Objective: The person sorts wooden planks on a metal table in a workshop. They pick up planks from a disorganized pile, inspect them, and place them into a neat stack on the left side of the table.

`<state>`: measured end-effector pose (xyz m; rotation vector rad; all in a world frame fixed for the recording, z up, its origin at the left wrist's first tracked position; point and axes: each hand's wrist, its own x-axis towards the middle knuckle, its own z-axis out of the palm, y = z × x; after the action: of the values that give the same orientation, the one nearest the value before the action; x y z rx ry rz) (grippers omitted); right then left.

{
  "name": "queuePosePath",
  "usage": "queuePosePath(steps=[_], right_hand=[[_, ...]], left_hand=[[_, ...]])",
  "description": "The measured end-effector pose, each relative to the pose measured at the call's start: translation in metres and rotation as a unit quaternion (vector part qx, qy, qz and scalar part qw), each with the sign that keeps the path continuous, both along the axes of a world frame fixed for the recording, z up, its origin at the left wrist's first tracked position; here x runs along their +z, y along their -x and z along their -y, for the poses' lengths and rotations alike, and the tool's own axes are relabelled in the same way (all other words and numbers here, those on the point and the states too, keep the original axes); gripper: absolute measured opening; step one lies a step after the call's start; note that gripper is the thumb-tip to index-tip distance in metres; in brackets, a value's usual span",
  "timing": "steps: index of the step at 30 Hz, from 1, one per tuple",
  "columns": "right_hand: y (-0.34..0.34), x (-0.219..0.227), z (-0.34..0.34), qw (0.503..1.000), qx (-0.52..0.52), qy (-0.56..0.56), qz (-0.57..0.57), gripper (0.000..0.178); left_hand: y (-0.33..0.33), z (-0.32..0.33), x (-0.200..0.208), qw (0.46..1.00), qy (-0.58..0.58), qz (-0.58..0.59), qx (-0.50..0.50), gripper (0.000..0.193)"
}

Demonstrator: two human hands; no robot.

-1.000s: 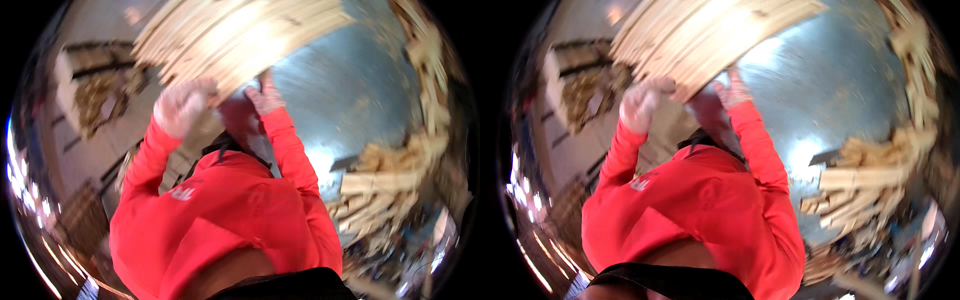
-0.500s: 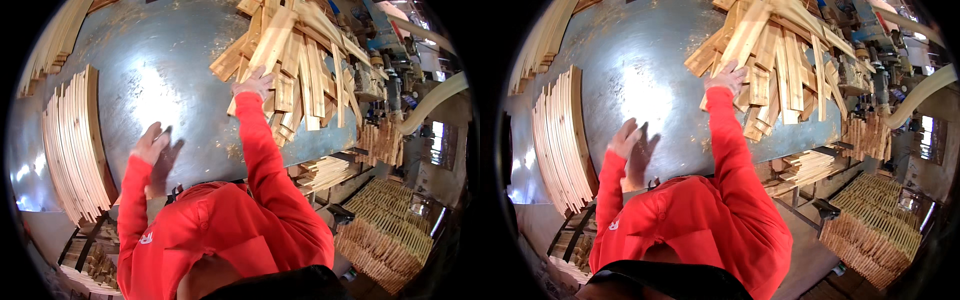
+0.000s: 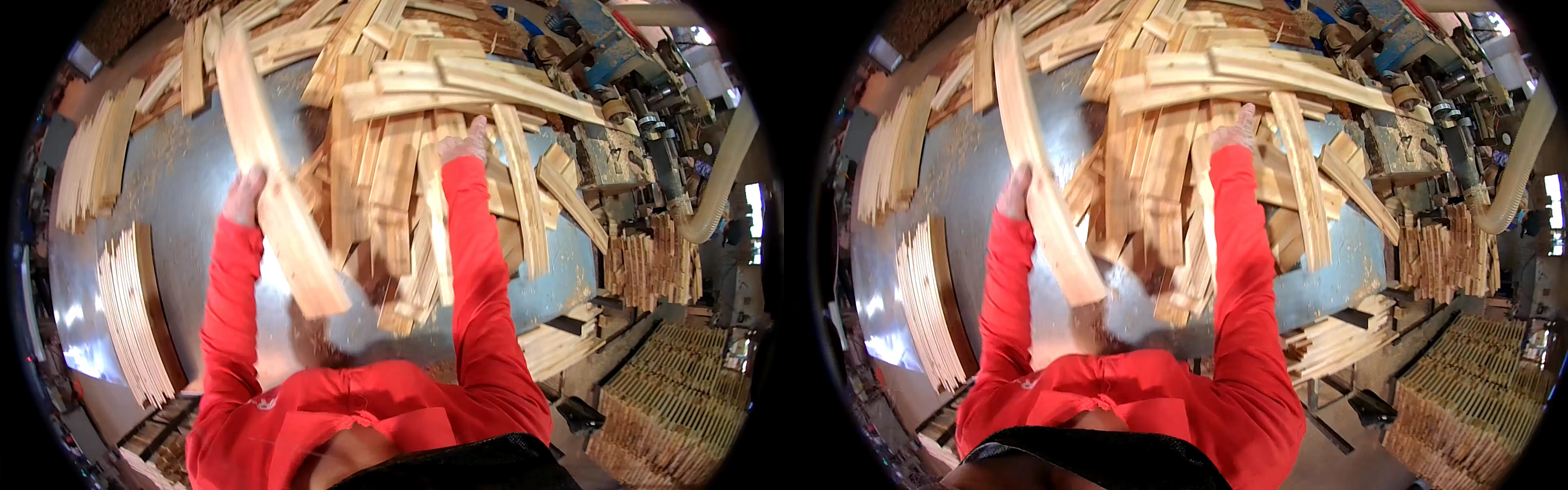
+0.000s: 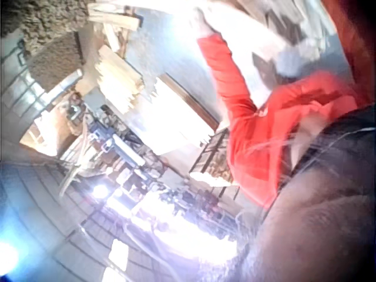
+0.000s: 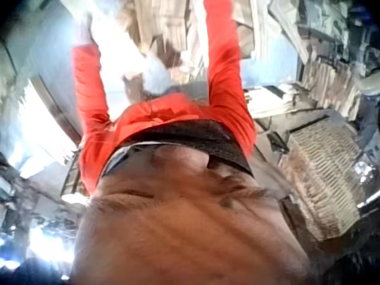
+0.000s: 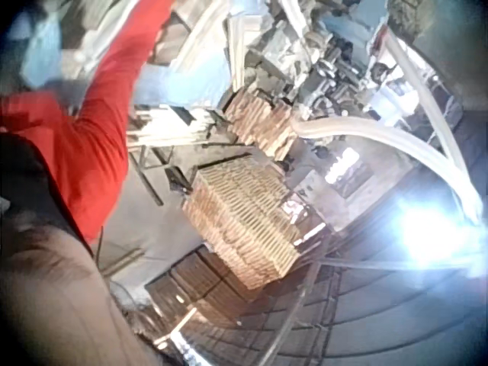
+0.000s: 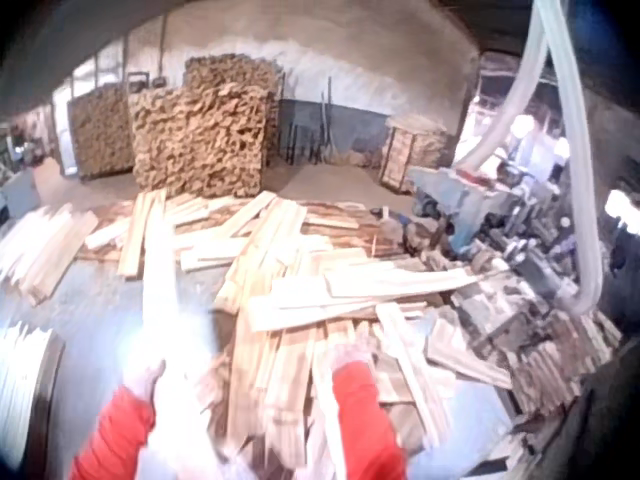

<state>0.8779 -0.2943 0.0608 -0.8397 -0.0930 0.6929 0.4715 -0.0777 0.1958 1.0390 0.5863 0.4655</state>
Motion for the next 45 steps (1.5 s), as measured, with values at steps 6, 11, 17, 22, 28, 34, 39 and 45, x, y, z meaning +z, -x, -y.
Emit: queuePosePath(steps=[6, 11, 17, 22, 28, 34, 39, 45], right_hand=[[-0.023, 0.034, -0.094, 0.954, -0.184, 0.062, -0.229, 0.087], [-0.048, 0.056, -0.084, 0.952, -0.175, 0.083, -0.235, 0.090], [-0.073, -0.054, -0.075, 0.892, -0.209, 0.246, 0.317, 0.070], [0.036, 0.047, -0.091, 0.983, -0.082, 0.098, -0.128, 0.052], [0.166, 0.031, -0.086, 0.922, 0.144, 0.297, 0.204, 0.101], [0.332, 0.102, -0.109, 0.709, 0.428, 0.475, 0.298, 0.120], [0.381, 0.021, -0.133, 0.677, 0.429, 0.454, 0.389, 0.119], [0.337, 0.036, -0.257, 0.753, 0.252, 0.548, 0.264, 0.117]], left_hand=[[-0.298, -0.116, 0.073, 0.867, -0.418, -0.164, -0.215, 0.041], [-0.434, -0.086, 0.022, 0.788, -0.426, -0.175, -0.408, 0.052], [-0.375, -0.048, 0.040, 0.701, -0.519, -0.262, -0.412, 0.075], [-0.233, -0.013, 0.042, 0.839, -0.367, -0.237, -0.326, 0.074], [-0.020, 0.062, -0.018, 0.962, -0.179, -0.183, -0.090, 0.053], [0.173, 0.108, -0.082, 0.979, 0.113, -0.109, 0.132, 0.050], [0.257, 0.097, -0.156, 0.943, 0.022, -0.246, 0.225, 0.030], [0.306, 0.091, -0.159, 0.919, 0.023, -0.213, 0.332, 0.040]])
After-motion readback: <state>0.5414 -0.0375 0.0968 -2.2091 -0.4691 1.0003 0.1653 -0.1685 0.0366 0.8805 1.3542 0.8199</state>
